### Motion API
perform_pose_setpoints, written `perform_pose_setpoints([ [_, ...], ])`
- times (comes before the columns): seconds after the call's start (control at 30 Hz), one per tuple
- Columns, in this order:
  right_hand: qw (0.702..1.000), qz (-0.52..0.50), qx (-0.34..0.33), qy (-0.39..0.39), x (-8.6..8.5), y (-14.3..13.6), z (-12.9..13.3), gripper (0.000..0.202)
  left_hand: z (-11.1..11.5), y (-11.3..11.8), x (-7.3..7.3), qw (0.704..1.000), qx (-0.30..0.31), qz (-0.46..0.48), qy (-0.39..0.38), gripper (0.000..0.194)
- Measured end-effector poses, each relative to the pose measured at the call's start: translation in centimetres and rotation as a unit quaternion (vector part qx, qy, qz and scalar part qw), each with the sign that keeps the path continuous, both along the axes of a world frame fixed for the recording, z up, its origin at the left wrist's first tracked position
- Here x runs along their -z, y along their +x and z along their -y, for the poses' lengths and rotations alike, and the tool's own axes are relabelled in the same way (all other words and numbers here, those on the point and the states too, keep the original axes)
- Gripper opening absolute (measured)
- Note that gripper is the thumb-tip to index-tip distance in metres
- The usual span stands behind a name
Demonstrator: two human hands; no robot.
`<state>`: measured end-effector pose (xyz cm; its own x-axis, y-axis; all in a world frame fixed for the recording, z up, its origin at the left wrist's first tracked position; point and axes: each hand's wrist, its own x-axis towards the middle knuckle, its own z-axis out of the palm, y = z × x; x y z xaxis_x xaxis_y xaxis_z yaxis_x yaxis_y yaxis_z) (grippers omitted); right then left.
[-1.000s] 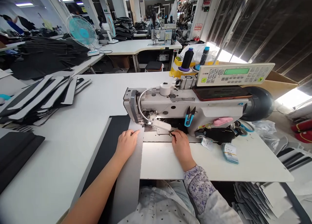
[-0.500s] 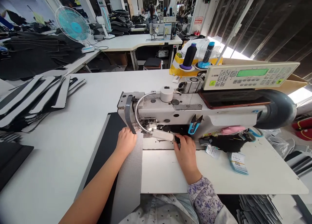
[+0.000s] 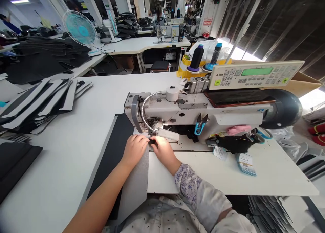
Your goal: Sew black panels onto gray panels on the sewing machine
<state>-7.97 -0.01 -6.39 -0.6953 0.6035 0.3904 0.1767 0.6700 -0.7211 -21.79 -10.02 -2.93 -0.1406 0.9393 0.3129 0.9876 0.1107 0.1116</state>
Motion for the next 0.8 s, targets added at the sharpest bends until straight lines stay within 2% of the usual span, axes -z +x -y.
perform_pose_setpoints([
  [0.17, 0.984, 0.058, -0.052, 0.161, 0.2, -1.0, -1.5, 0.026, 0.0, -1.3, 0.8, 0.999, -0.025, -0.026, 0.01, 0.02],
  [0.27, 0.972, 0.096, -0.051, 0.209, 0.5, -0.9, -2.2, 0.024, 0.0, -1.2, 1.1, 0.999, -0.024, -0.041, 0.007, 0.022],
  [0.43, 0.972, 0.099, -0.034, 0.209, 0.7, -1.3, -2.5, 0.022, -0.1, -0.9, 1.1, 0.998, -0.027, -0.063, 0.007, 0.024],
  [0.6, 0.976, 0.099, -0.019, 0.194, 0.1, -1.3, -2.5, 0.025, -0.2, -1.0, 1.1, 0.998, -0.029, -0.061, -0.003, 0.024],
  [0.8, 0.97, 0.144, -0.053, 0.19, -0.3, -1.0, -2.9, 0.028, -0.4, -1.1, 0.9, 0.998, -0.027, -0.047, -0.01, 0.023],
])
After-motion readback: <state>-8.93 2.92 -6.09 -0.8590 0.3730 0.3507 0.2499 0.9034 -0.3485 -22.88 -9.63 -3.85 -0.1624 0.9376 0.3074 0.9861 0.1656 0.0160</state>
